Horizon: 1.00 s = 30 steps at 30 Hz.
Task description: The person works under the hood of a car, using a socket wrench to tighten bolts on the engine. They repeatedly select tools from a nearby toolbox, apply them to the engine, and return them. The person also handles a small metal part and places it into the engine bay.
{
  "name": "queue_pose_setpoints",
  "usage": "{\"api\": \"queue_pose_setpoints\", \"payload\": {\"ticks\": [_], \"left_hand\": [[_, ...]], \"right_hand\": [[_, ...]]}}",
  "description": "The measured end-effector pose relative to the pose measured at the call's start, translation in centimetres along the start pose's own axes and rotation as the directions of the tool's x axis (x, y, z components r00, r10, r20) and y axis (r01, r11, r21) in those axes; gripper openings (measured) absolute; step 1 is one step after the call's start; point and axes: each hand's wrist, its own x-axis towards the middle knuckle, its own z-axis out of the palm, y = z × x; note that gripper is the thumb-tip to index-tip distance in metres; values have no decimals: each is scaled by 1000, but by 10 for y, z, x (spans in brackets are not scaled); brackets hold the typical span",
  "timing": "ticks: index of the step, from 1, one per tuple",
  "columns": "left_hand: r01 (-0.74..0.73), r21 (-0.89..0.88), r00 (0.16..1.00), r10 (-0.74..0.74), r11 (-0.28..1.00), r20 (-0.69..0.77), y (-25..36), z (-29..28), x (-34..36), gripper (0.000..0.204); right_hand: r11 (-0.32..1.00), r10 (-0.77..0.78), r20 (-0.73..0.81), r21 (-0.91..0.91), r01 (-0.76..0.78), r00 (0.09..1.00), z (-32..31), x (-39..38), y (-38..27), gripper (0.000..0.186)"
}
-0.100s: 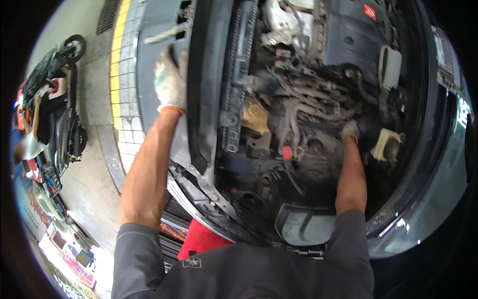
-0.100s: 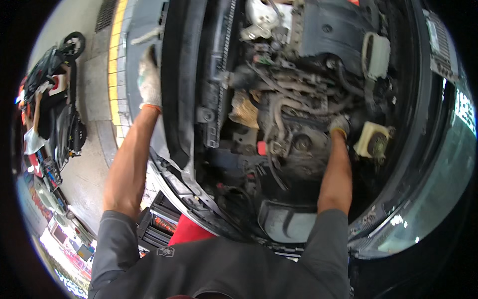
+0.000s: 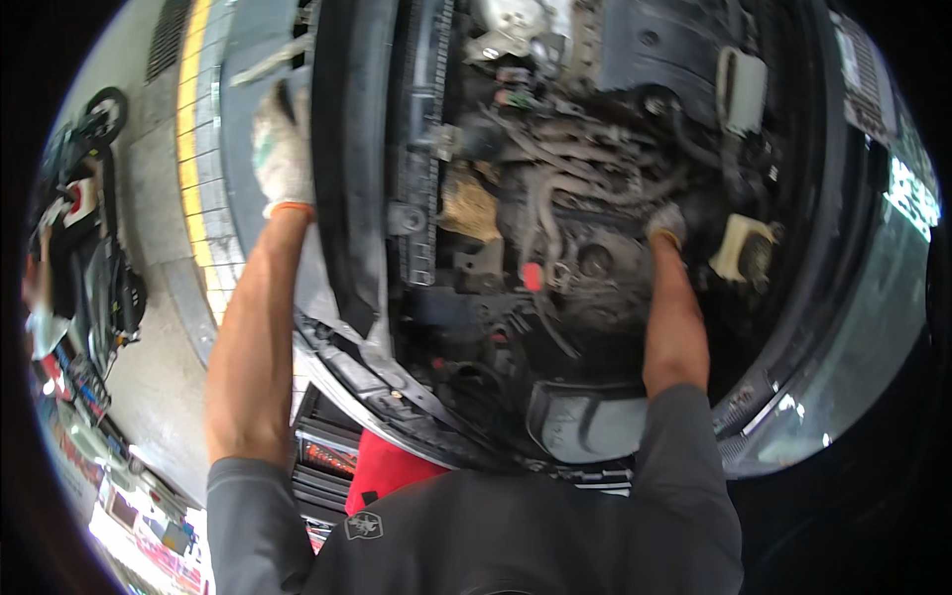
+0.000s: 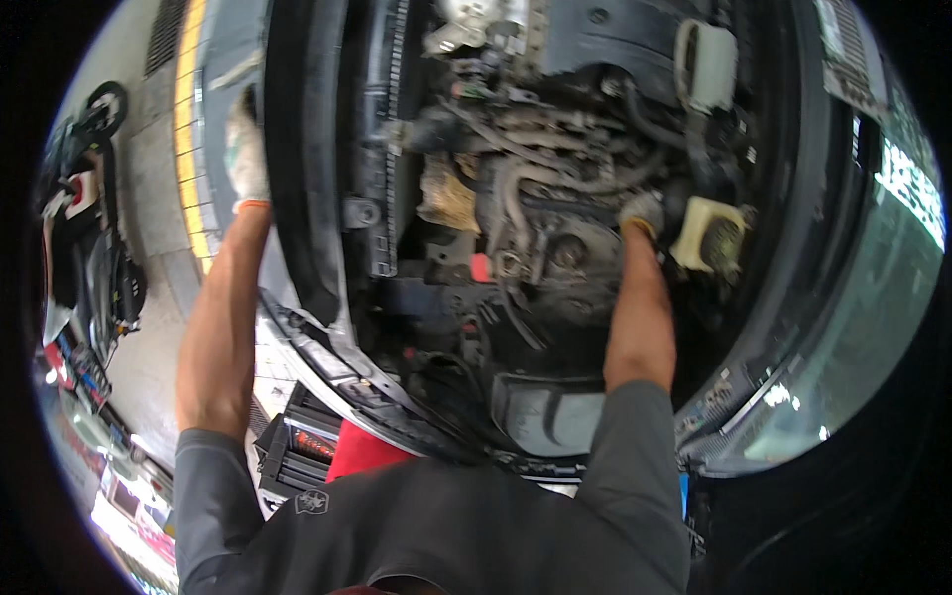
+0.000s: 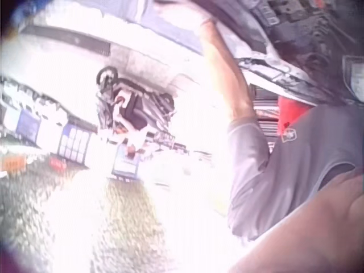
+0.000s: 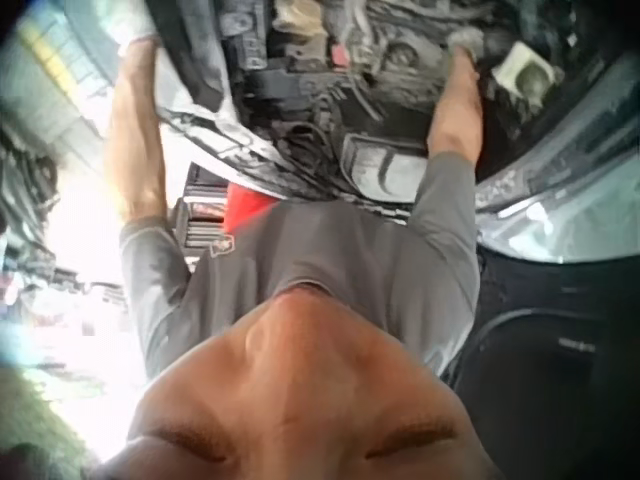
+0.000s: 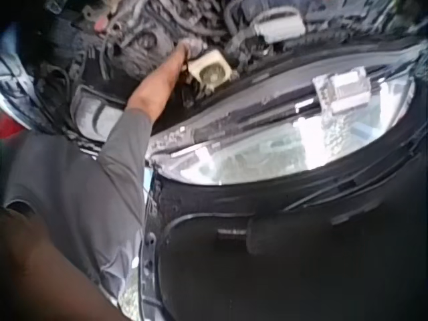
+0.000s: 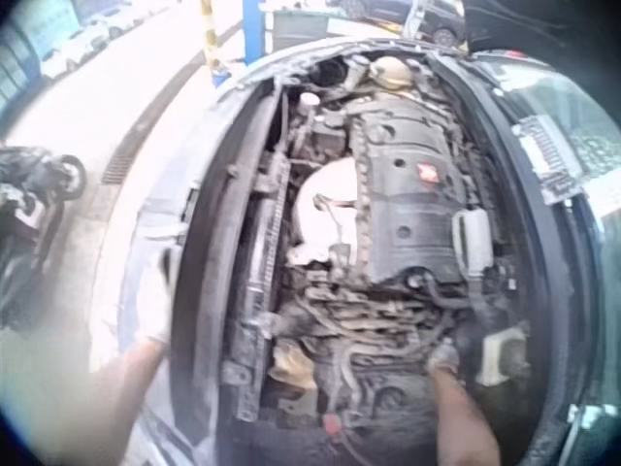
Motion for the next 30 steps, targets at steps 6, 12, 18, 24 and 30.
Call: {"api": "queue_pose_setpoints", "payload": {"ticks": [6, 12, 18, 24, 30], "left_hand": [[43, -78, 995, -36, 996, 91, 51, 49, -73, 50], [35, -93, 996, -27, 995, 89, 44, 46, -62, 55], [-4, -37, 992, 9, 999, 124, 23, 51, -66, 57], [302, -105, 948, -287, 947, 139, 104, -21, -68, 59], [258, -109, 964, -249, 960, 88, 98, -11, -66, 57]], "right_hand": [[753, -164, 22, -643, 140, 986, -86, -2, 110, 30], [442, -231, 385, -777, 449, 893, -95, 5, 96, 30], [924, -141, 273, -310, 225, 952, -90, 33, 109, 36], [932, -217, 120, -271, 242, 969, -85, 41, 123, 40], [850, -261, 177, -424, 313, 949, -89, 40, 140, 44]]}}
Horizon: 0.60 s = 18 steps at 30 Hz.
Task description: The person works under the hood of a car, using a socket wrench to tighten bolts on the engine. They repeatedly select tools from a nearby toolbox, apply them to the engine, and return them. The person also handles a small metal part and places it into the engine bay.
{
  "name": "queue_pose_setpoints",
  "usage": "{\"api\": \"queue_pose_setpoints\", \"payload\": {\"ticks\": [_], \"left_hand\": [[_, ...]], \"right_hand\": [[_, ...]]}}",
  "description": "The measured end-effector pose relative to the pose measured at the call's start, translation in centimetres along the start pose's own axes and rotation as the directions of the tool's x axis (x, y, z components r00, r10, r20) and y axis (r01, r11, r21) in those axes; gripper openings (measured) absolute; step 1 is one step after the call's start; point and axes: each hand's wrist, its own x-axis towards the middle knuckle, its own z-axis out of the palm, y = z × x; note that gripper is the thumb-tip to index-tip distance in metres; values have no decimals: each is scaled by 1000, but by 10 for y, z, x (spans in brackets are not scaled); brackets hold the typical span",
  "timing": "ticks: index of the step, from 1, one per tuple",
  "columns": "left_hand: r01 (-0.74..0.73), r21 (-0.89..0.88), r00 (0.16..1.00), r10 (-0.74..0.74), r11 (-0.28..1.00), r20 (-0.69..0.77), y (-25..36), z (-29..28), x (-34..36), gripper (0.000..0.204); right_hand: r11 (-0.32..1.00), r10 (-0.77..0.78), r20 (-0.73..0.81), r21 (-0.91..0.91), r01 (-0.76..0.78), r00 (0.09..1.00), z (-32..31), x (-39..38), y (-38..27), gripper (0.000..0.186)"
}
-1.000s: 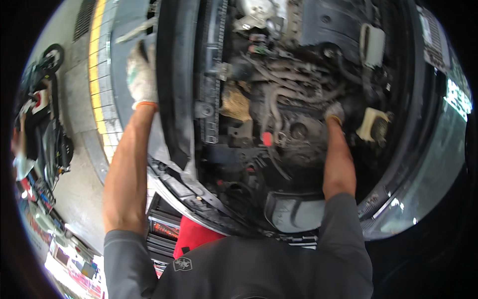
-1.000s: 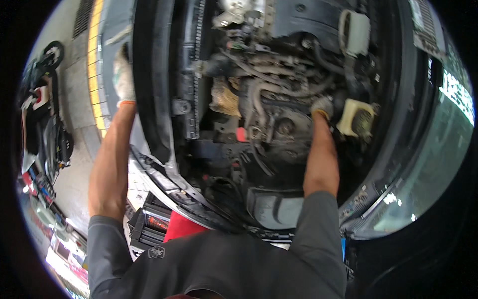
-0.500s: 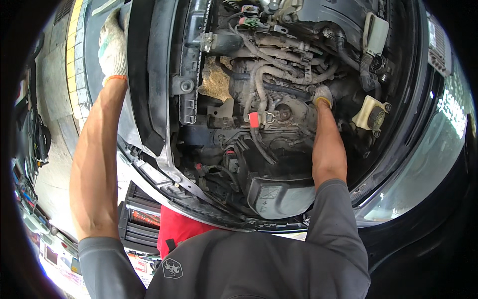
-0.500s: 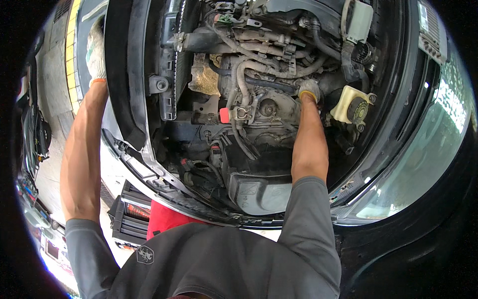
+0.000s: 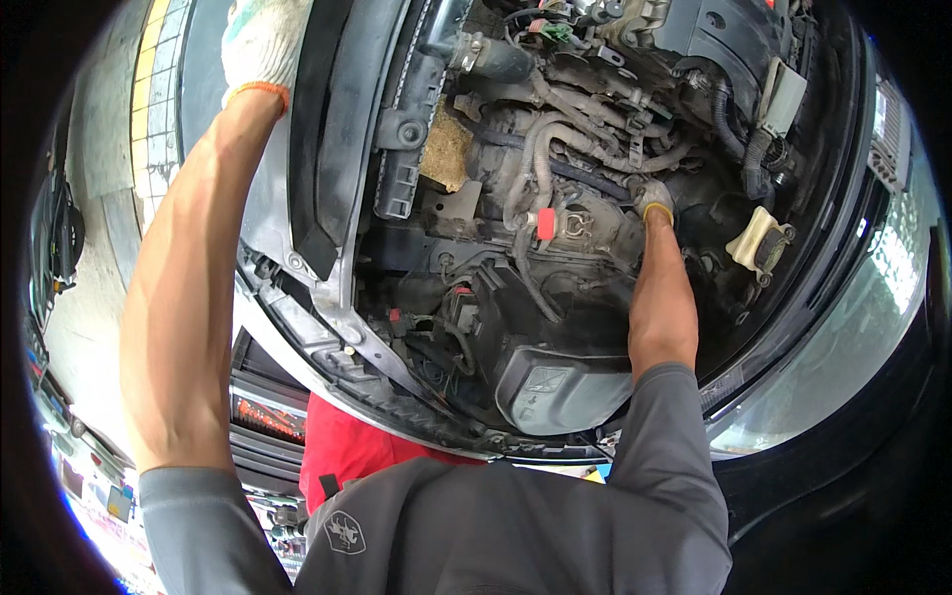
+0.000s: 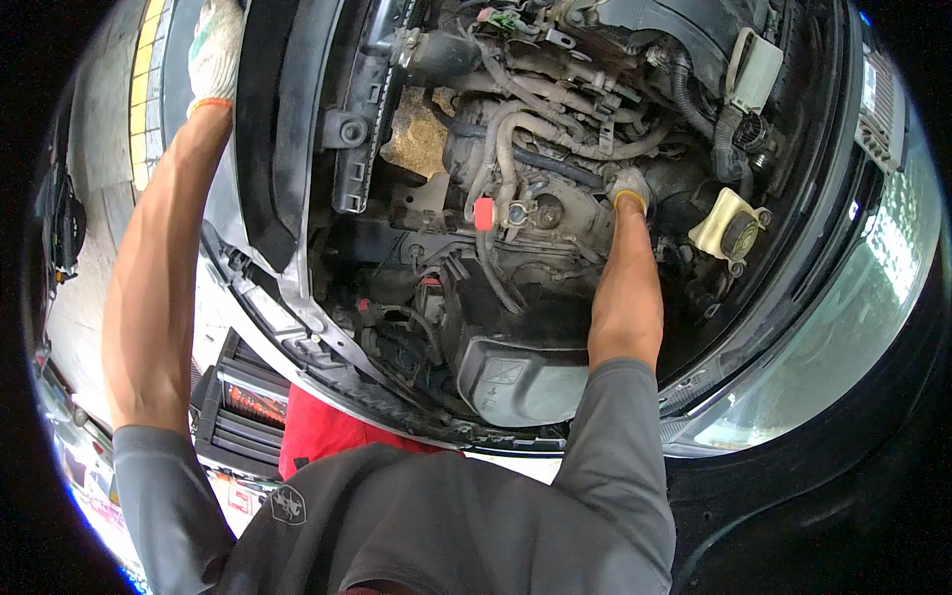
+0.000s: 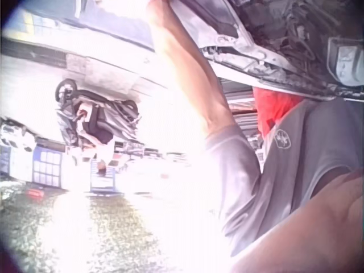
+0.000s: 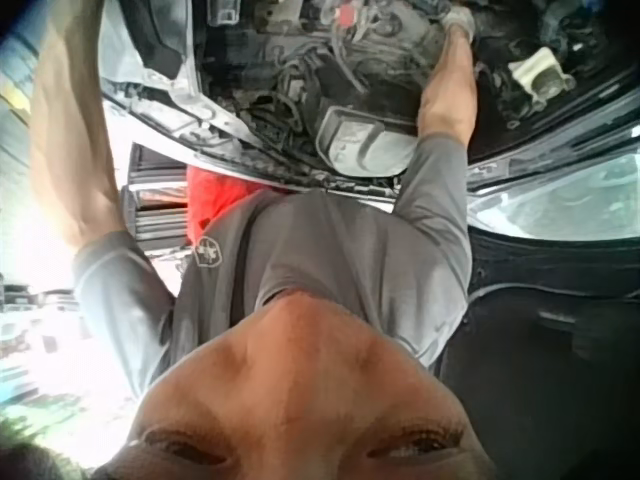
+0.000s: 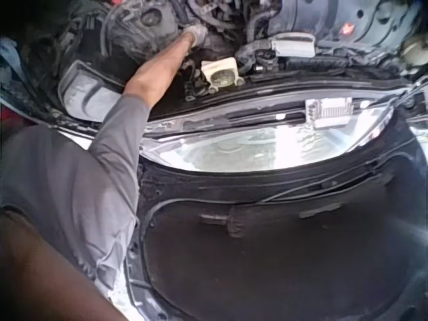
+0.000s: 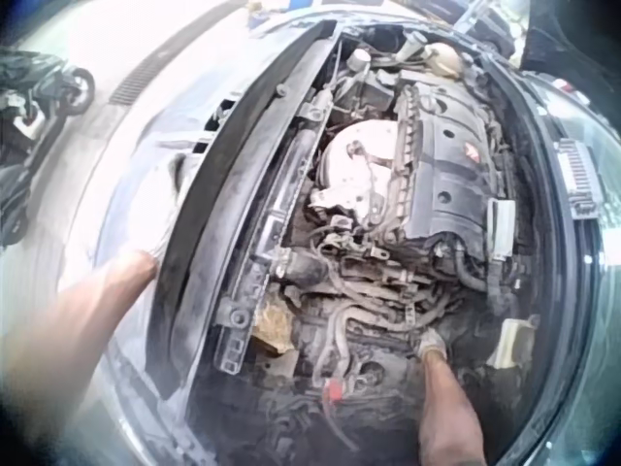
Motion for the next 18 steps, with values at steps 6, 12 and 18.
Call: {"api": "queue_pose_setpoints", "payload": {"ticks": [6, 12, 18], "left_hand": [[34, 59, 999, -35, 998, 13, 3, -2, -3, 61], [26, 26, 999, -26, 999, -19, 0, 0, -4, 62], [-130, 10, 991, 130, 991, 16, -48, 55, 17, 71]], "right_hand": [[990, 25, -45, -139, -31, 999, -21, -15, -21, 47], [991, 32, -39, -132, -37, 999, -29, -22, -36, 49], [983, 161, -41, -81, -164, 986, 25, -6, 13, 38]]}}
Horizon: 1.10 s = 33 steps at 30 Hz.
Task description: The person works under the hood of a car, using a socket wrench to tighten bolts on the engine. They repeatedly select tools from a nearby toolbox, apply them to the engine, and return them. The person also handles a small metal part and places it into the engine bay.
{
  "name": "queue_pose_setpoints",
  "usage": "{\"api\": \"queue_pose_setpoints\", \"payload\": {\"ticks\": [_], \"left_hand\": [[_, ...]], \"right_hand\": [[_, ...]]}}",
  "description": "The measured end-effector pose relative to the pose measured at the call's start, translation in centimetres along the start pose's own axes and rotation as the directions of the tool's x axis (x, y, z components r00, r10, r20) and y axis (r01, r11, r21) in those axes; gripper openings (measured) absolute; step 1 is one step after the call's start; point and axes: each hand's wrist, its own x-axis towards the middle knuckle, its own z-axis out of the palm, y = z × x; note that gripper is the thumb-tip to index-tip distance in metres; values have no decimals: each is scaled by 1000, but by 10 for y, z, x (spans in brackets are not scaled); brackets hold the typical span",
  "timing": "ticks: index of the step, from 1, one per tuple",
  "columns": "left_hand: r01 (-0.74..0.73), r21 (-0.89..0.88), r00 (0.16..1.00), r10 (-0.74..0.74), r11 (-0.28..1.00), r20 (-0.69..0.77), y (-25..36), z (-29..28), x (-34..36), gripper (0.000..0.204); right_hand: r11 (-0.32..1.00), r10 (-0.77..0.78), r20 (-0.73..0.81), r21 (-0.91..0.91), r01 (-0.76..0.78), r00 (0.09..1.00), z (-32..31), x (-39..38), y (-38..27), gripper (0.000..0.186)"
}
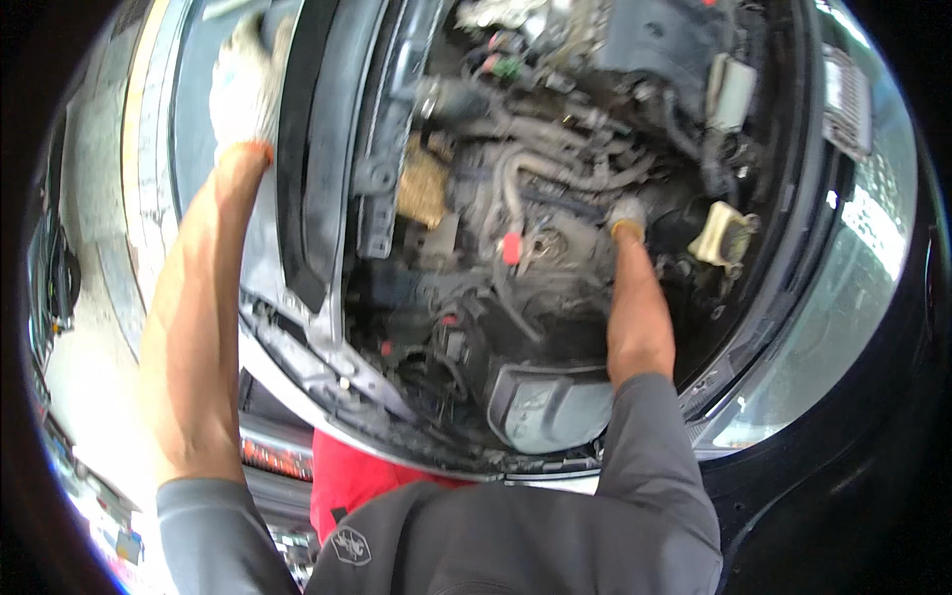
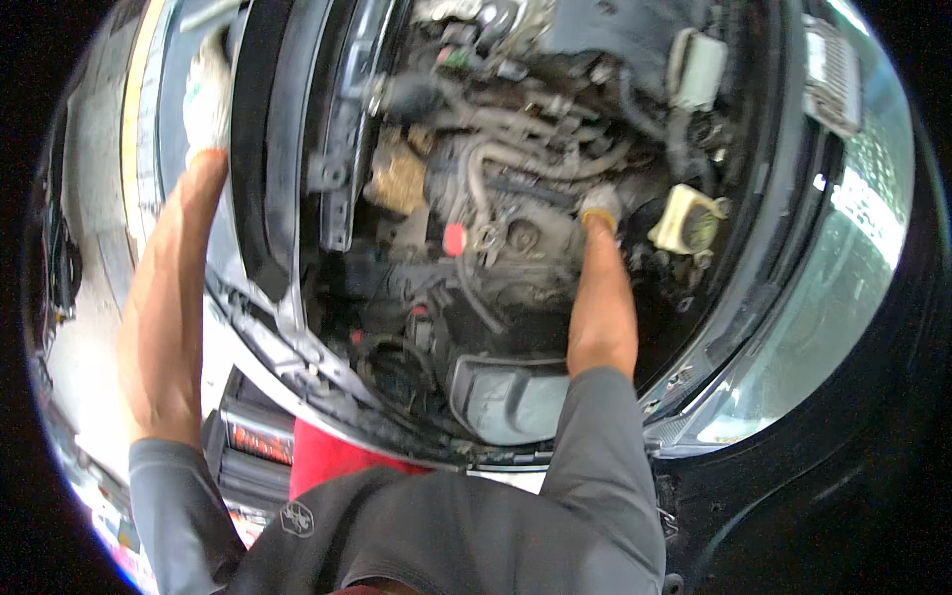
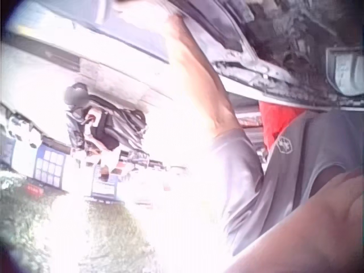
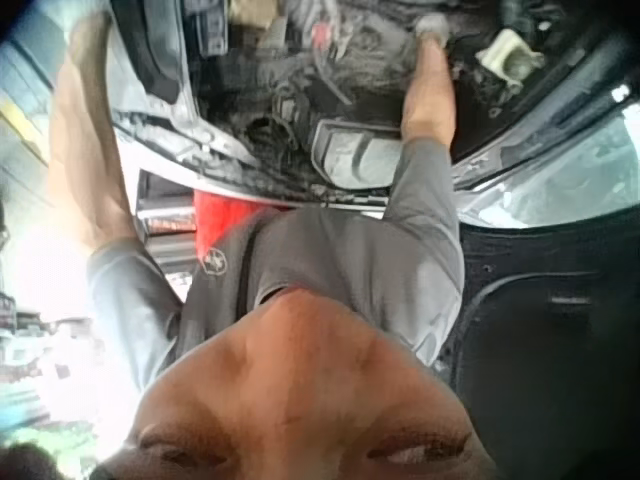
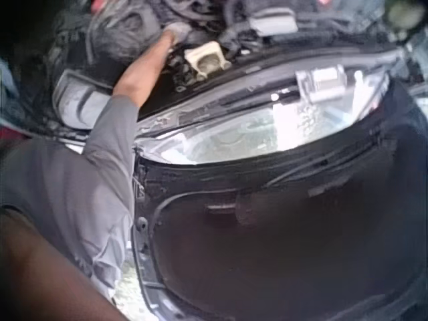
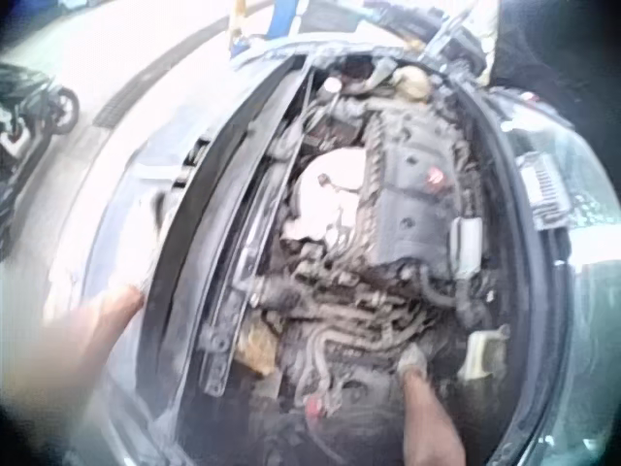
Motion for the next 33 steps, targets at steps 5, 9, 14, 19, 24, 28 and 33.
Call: {"api": "queue_pose_setpoints", "payload": {"ticks": [5, 9, 14, 19, 24, 28, 33], "left_hand": [[81, 37, 997, -80, 996, -20, 20, -13, -4, 70], [78, 18, 997, -78, 997, -3, 26, -16, -3, 69], [91, 24, 996, -90, 996, -11, 23, -15, 2, 68], [34, 20, 999, -34, 999, -7, 20, -15, 4, 63], [28, 14, 998, -28, 1000, 53, 10, -16, 5, 57], [-1, 9, 996, 0, 1000, 88, -1, -14, 4, 63], [18, -23, 992, -15, 1000, 122, 5, -11, 8, 64]], "right_hand": [[998, 45, -9, 38, -44, 999, -81, -61, -63, 31], [968, 122, -18, 224, -115, 992, -50, -43, -52, 25], [938, 99, -79, 340, -66, 992, -26, -19, -49, 27], [966, 69, -68, 254, -50, 995, -25, -26, -55, 26], [996, -56, 37, -62, 59, 998, -26, -22, -66, 25], [978, -206, 1, 28, 206, 978, -44, -33, -64, 26], [887, 81, -14, 457, -65, 997, -1, -16, -37, 36]]}}
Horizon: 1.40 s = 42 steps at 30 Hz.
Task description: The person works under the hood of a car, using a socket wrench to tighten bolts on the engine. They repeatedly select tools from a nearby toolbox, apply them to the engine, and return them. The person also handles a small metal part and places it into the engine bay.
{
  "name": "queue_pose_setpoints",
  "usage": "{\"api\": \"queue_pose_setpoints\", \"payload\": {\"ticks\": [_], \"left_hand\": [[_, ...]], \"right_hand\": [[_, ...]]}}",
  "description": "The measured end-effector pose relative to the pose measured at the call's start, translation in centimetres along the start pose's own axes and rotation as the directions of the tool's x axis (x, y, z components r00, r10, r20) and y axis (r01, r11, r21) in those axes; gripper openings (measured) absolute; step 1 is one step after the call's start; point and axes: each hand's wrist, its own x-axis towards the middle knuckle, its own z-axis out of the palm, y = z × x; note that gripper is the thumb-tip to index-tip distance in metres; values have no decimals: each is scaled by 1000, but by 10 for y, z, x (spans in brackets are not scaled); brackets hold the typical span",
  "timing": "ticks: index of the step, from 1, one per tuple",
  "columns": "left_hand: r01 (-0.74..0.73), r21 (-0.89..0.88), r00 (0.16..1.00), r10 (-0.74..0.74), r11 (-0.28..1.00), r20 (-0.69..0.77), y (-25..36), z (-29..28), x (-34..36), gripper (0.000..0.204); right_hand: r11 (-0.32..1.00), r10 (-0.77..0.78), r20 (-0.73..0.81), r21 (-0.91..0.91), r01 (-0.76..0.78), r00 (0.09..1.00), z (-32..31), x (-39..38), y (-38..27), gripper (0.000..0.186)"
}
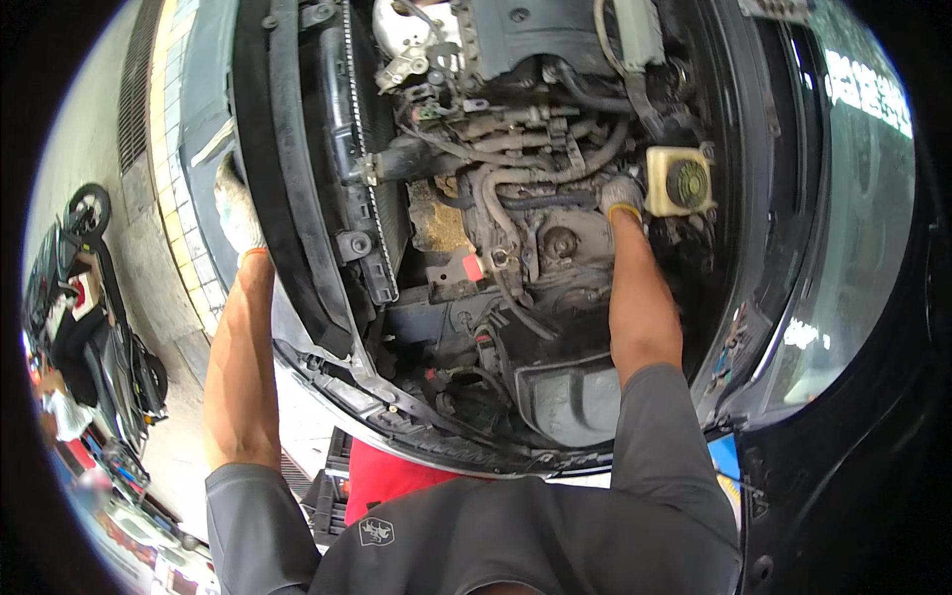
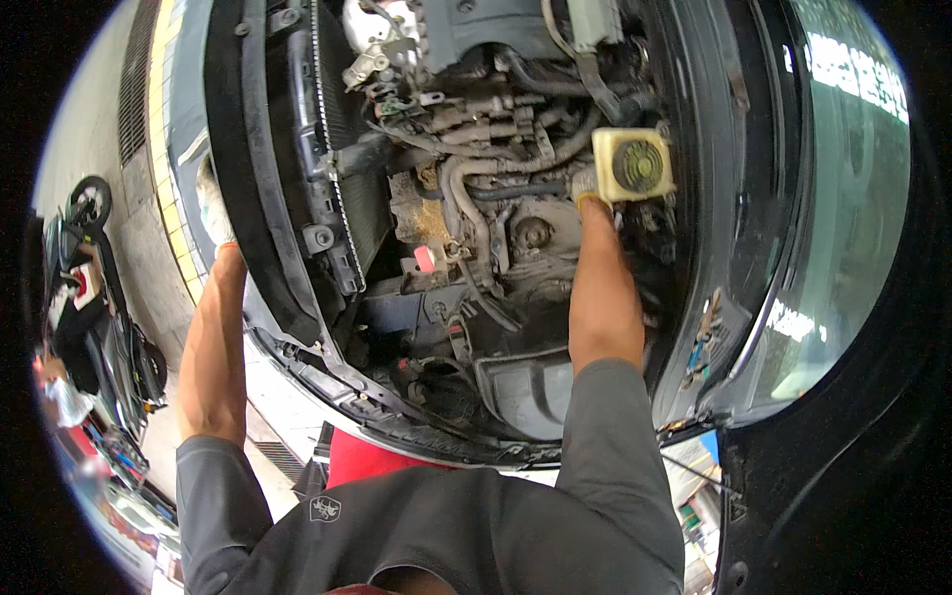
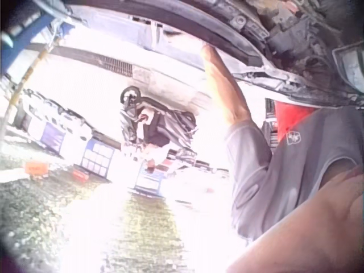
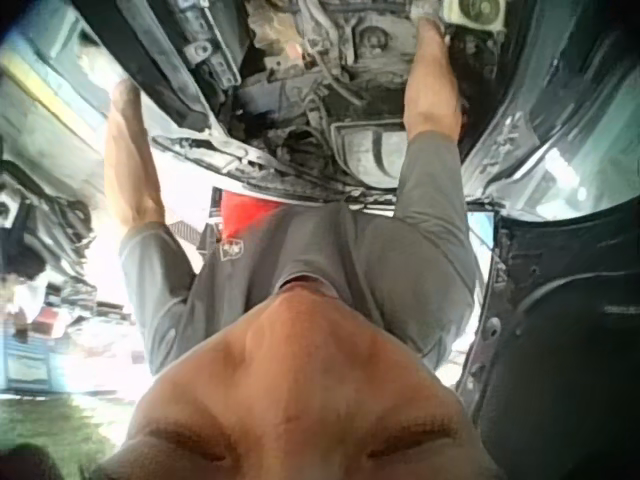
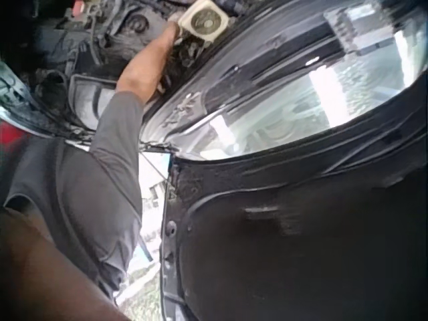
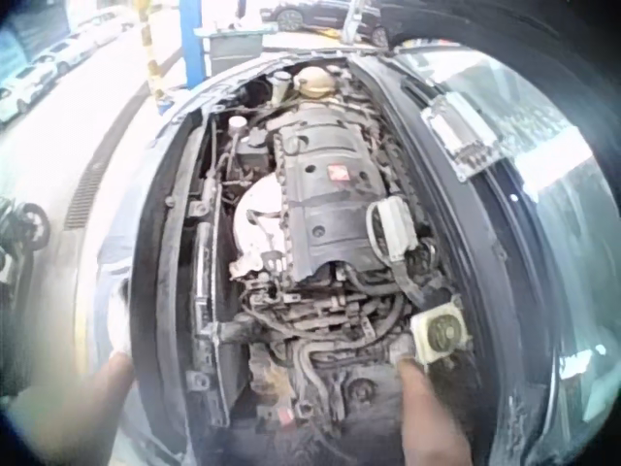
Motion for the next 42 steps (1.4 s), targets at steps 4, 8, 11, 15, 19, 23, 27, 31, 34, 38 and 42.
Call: {"api": "queue_pose_setpoints", "payload": {"ticks": [4, 8, 11, 15, 19, 23, 27, 31, 34, 38, 42], "left_hand": [[11, -163, 996, 3, 987, 84, -3, 8, 20, 55], [-28, -240, 995, 50, 970, 89, -11, -16, 8, 56], [-181, -140, 982, 187, 974, 32, -28, 3, 15, 55], [65, -296, 991, -27, 953, 130, 1, -2, 22, 58], [45, 117, 999, -47, 992, 9, -32, 21, 26, 73], [39, -57, 999, -38, 998, 15, 10, 15, 19, 85], [-35, -148, 996, 47, 988, 79, 12, 3, 12, 80], [-141, -175, 989, 146, 974, 19, 6, 18, 18, 78], [-186, -128, 970, 203, 974, 133, 17, 13, 6, 84], [-558, 226, 828, 552, 798, 96, -33, 81, 128, 69], [-215, -144, 966, 189, 966, -177, 1, 77, 76, 71]], "right_hand": [[957, -283, -125, 37, 289, 951, 16, -8, 30, 37], [957, -227, -197, -225, 182, 954, 20, -41, -41, 36], [869, -319, 171, -340, 360, 932, -1, -23, -6, 47], [931, -326, -150, 123, 345, 933, -29, -76, -25, 41], [922, -179, -235, 300, 246, 955, -147, -224, -82, 44], [628, 104, -494, 705, 328, 863, -229, -468, -116, 47], [-46, 625, -279, 919, 392, 729, -188, -710, -182, 48], [135, 843, -256, 952, 275, 473, -24, -902, -222, 45], [-315, 938, 183, 802, 507, 295, 102, -1014, -293, 37], [-410, 878, 479, 759, 505, -7, 155, -1054, -375, 32], [-406, 875, 444, 890, 206, -195, 222, -1088, -451, 29]]}}
